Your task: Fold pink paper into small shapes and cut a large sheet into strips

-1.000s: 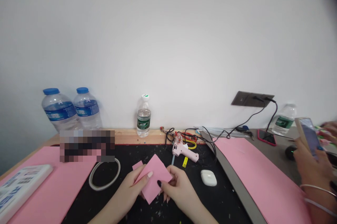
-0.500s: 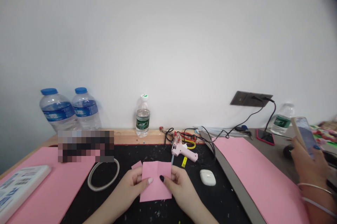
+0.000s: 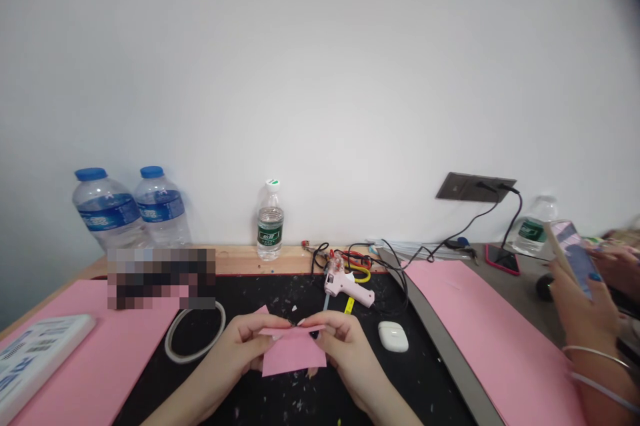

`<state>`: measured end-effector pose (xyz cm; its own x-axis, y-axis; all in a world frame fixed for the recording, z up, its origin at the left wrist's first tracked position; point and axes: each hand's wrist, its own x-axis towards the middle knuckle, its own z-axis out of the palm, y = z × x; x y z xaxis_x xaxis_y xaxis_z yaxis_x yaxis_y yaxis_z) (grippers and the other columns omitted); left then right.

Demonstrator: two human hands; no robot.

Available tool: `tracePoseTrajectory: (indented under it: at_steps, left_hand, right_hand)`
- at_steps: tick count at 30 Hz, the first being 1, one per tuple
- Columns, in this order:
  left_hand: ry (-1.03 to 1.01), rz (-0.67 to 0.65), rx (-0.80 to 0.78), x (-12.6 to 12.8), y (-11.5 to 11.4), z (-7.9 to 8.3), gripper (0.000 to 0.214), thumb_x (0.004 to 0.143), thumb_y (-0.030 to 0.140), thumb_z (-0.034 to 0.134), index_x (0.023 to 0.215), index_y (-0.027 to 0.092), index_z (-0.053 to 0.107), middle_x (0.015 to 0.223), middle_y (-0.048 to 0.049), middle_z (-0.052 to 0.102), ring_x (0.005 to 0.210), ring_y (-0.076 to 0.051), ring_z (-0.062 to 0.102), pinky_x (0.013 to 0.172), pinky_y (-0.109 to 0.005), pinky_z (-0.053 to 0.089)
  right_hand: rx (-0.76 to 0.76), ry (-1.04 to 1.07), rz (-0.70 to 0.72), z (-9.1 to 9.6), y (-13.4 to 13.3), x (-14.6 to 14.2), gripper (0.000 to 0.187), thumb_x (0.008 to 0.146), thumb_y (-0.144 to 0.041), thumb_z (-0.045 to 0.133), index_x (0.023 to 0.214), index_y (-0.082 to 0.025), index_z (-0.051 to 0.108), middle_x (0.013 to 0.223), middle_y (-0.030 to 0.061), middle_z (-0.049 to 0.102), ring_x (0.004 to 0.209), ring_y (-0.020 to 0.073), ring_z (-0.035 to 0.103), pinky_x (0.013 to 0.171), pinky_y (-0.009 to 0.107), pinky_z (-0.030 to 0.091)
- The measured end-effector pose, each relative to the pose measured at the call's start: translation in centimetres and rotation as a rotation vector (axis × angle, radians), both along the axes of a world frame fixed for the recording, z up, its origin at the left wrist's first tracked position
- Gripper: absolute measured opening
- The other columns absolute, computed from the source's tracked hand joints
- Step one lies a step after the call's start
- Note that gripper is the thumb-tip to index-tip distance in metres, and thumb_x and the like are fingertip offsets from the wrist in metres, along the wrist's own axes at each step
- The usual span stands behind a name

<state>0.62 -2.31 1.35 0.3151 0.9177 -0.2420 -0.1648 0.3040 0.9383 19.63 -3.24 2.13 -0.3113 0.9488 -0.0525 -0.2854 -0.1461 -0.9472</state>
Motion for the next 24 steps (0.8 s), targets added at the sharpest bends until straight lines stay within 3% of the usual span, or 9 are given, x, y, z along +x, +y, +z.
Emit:
tracePoseTrajectory:
  at_steps: [4, 10, 14, 18, 21, 24]
  left_hand:
    - [0.121, -0.022, 0.087, -0.1, 0.2, 0.4, 0.017, 0.066, 0.023, 0.064, 0.08, 0.018, 0.073, 0.067, 0.0, 0.069, 0.061, -0.015, 0.058, 0.056, -0.022, 0.043]
    - [0.23, -0.048, 0.225, -0.5, 0.2, 0.8, 0.015, 0.067, 0.022, 0.061, 0.074, 0.019, 0.074, 0.074, -0.0027, 0.071, 0.073, -0.02, 0.06, 0.065, -0.024, 0.044]
    - [0.137, -0.108, 0.202, -0.8, 0.0, 0.7, 0.023, 0.068, 0.027, 0.055, 0.079, 0.018, 0.073, 0.077, -0.0034, 0.068, 0.071, -0.02, 0.058, 0.063, -0.026, 0.046]
    - [0.223, -0.144, 0.242, -0.3, -0.1, 0.5, 0.021, 0.072, 0.034, 0.056, 0.079, 0.017, 0.066, 0.074, -0.002, 0.062, 0.068, -0.017, 0.059, 0.056, -0.023, 0.047]
    - [0.224, -0.153, 0.154, 0.4, 0.1, -0.1, 0.03, 0.07, 0.031, 0.06, 0.097, 0.021, 0.052, 0.08, 0.0001, 0.062, 0.066, -0.018, 0.065, 0.053, -0.023, 0.049]
    - [0.244, -0.164, 0.067, 0.6, 0.3, -0.6, 0.037, 0.071, 0.032, 0.06, 0.103, 0.02, 0.046, 0.079, -0.0016, 0.066, 0.065, -0.019, 0.069, 0.05, -0.02, 0.049]
  right_hand:
    - [-0.007, 0.036, -0.005, 0.1, 0.1, -0.1, 0.013, 0.07, -0.019, 0.063, 0.081, -0.013, 0.068, 0.058, 0.0014, 0.062, 0.046, 0.0111, 0.055, 0.049, 0.025, 0.046]
    - [-0.03, 0.057, -0.008, 0.2, -0.1, 0.0, 0.011, 0.069, -0.019, 0.058, 0.073, -0.012, 0.065, 0.053, 0.0007, 0.059, 0.046, 0.0126, 0.056, 0.048, 0.025, 0.045]
    - [0.005, 0.054, -0.027, 0.2, 0.1, 0.1, 0.018, 0.072, -0.027, 0.052, 0.067, -0.012, 0.061, 0.054, -0.0001, 0.054, 0.048, 0.0124, 0.054, 0.049, 0.026, 0.047]
    - [0.013, -0.15, -0.036, -0.6, 0.5, -0.4, 0.021, 0.06, -0.024, 0.068, 0.072, -0.015, 0.053, 0.046, -0.0067, 0.05, 0.037, 0.0093, 0.05, 0.04, 0.022, 0.043]
    - [-0.016, -0.187, -0.032, -1.4, 0.6, -0.7, 0.033, 0.058, -0.025, 0.07, 0.082, -0.015, 0.05, 0.043, -0.0093, 0.049, 0.033, 0.0107, 0.05, 0.036, 0.022, 0.043]
    - [-0.033, -0.231, -0.03, -1.8, 0.7, -0.9, 0.03, 0.059, -0.027, 0.069, 0.08, -0.013, 0.052, 0.046, -0.0066, 0.053, 0.035, 0.0113, 0.053, 0.038, 0.023, 0.045]
